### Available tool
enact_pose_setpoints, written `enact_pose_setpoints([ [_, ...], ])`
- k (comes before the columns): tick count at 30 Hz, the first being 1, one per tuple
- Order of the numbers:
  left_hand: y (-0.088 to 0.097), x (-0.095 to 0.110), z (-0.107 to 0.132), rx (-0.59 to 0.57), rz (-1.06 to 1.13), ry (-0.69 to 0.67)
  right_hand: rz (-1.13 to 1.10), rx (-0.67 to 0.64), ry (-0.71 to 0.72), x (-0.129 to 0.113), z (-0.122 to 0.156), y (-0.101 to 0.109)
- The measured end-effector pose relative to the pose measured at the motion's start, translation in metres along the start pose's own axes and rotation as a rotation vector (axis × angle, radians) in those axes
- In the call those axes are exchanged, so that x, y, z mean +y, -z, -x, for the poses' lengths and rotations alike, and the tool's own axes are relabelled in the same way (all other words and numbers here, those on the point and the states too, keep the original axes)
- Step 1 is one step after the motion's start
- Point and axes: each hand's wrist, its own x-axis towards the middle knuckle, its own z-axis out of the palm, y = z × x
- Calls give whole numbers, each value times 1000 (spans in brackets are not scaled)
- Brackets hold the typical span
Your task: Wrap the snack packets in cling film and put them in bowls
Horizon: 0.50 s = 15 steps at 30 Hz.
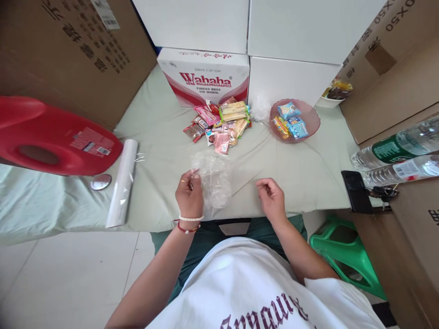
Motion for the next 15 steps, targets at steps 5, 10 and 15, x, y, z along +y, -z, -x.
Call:
enact_pose_setpoints([
  [5,-19,22,43,-403,-271,-366,-287,-389,-131,-24,-2,-24],
  [10,-24,24,79,-601,182,-108,-532,-331,-456,-13,-10,-44],
  [15,-17,8,66,-293,259,260,-576,-221,-479,2,-17,-39],
])
